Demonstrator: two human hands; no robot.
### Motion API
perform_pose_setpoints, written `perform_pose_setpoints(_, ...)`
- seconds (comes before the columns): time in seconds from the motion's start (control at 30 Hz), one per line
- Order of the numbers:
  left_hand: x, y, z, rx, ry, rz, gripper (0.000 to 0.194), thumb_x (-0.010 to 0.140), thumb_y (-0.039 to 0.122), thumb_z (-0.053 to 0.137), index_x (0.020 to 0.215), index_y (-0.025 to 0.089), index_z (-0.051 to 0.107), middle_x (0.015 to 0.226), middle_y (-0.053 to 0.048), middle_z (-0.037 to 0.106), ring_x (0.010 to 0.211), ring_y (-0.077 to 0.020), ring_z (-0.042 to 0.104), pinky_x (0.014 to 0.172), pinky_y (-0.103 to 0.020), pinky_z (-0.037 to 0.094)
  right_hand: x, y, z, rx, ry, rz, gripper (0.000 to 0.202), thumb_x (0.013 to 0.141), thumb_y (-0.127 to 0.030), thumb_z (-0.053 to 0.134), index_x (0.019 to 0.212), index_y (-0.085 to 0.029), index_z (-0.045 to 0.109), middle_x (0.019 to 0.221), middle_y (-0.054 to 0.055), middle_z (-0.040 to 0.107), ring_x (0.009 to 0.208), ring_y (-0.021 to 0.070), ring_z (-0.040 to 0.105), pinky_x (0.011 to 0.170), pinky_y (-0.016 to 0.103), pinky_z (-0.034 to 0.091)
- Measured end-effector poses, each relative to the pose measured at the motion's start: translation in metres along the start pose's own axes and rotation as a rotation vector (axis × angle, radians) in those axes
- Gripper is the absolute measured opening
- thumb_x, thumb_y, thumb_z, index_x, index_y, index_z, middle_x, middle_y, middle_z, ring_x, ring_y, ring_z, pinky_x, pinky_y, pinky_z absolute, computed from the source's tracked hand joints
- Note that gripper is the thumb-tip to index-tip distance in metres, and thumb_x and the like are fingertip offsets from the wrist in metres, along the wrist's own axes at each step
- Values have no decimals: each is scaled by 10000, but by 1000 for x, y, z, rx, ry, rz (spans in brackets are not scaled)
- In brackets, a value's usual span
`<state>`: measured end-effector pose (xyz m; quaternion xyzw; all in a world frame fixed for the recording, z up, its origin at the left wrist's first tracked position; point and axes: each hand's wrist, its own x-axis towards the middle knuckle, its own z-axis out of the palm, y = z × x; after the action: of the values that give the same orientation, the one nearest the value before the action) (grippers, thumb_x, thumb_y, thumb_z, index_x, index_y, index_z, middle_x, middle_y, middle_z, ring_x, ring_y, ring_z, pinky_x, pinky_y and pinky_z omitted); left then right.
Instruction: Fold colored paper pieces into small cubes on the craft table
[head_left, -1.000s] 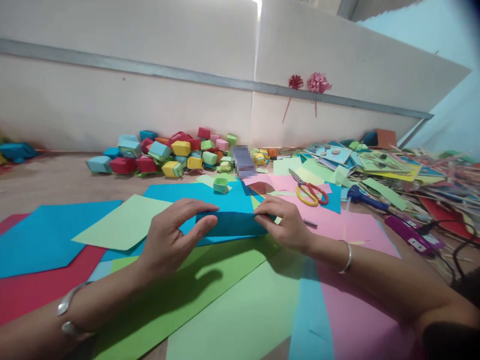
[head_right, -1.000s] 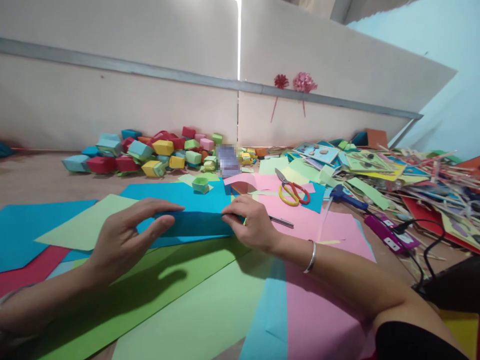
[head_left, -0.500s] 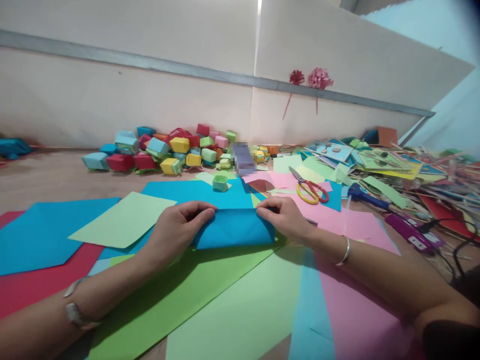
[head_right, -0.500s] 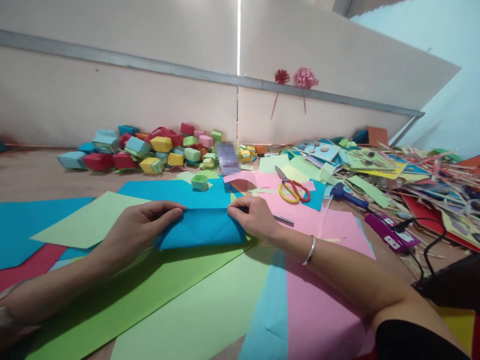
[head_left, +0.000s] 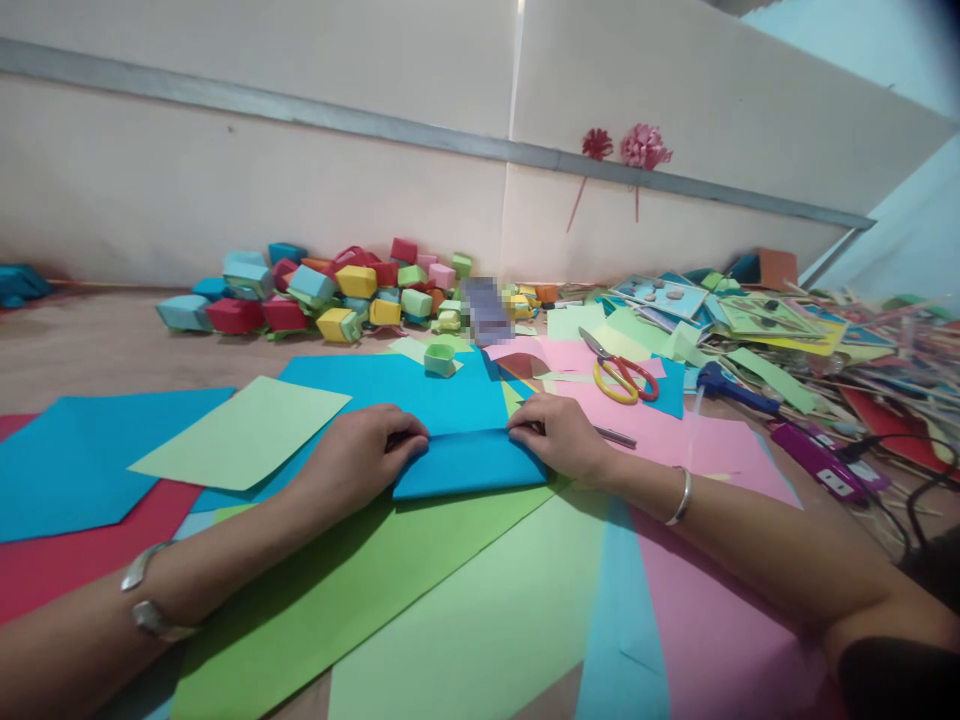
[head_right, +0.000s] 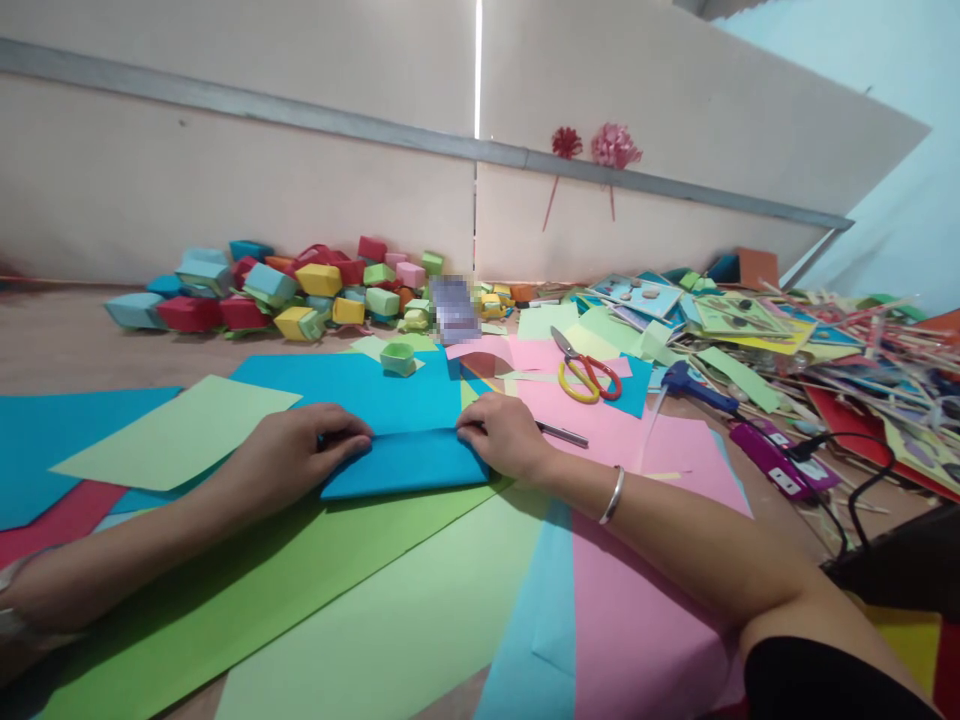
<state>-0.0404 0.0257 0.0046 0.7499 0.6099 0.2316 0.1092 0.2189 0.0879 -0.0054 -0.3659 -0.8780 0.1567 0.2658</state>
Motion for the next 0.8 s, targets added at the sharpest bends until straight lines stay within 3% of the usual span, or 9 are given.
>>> perform_pose_setpoints(0.13, -1, -4, 2, 19, -6, 29, 311, 828, 449, 529, 815, 240, 758, 847, -75, 765, 745, -251, 658, 686, -338, 478, 0, 1, 2, -7, -1, -14, 98, 824, -89, 725, 813, -170, 779, 831, 57, 735, 787, 170, 654, 754, 293, 494)
perform_pose_setpoints(0.23, -1, -2, 2, 62, -45, 55, 282, 834, 409, 535, 842, 229, 752, 847, -81, 753, 755, -249, 653, 681, -335, 478, -1, 2, 5, 18, 11, -19, 149, 815, -69, 732, 914, -167, 783, 841, 49, 723, 763, 154, 641, 739, 275, 492)
perform_pose_setpoints(0.37, 6, 0, -2, 122, -11, 246, 340, 883, 373, 472, 873, 219, 775, 973, -118, 727, 914, -277, 641, 775, -368, 492, -2, 4, 8, -9, -6, -73, 203, 851, -63, 686, 939, -202, 804, 858, 38, 680, 781, 145, 623, 729, 253, 482)
perform_pose_setpoints(0.5, 28, 14, -14, 41, -370, 386, 409, 910, 227, 384, 985, 246, 786, 1009, -93, 732, 854, -210, 668, 742, -296, 484, -1, 6, 10, -34, -40, -94, 244, 866, -54, 643, 905, -213, 823, 815, 30, 628, 769, 145, 603, 704, 247, 472)
perform_pose_setpoints(0.63, 49, 42, -16, 249, -550, 274, 274, 914, 267, 496, 930, 269, 770, 890, -47, 752, 782, -205, 666, 685, -279, 457, -1, 8, 11, -24, -35, -88, 254, 874, -60, 631, 911, -220, 825, 803, 22, 616, 752, 137, 590, 696, 239, 467)
perform_pose_setpoints(0.7, 50, 56, -7, 327, -494, 204, 391, 969, 389, 439, 811, 203, 744, 757, -106, 719, 677, -247, 642, 586, -315, 412, 0, 8, 11, -31, -34, -92, 234, 877, -86, 646, 910, -231, 825, 787, 16, 612, 738, 136, 583, 672, 235, 457)
perform_pose_setpoints(0.8, 39, 69, 11, 439, -376, 100, 390, 973, 377, 459, 787, 142, 709, 787, -172, 695, 714, -300, 662, 571, -334, 381, 1, 8, 11, -51, -47, -93, 244, 868, -76, 652, 916, -240, 827, 783, 19, 617, 759, 145, 593, 679, 240, 454)
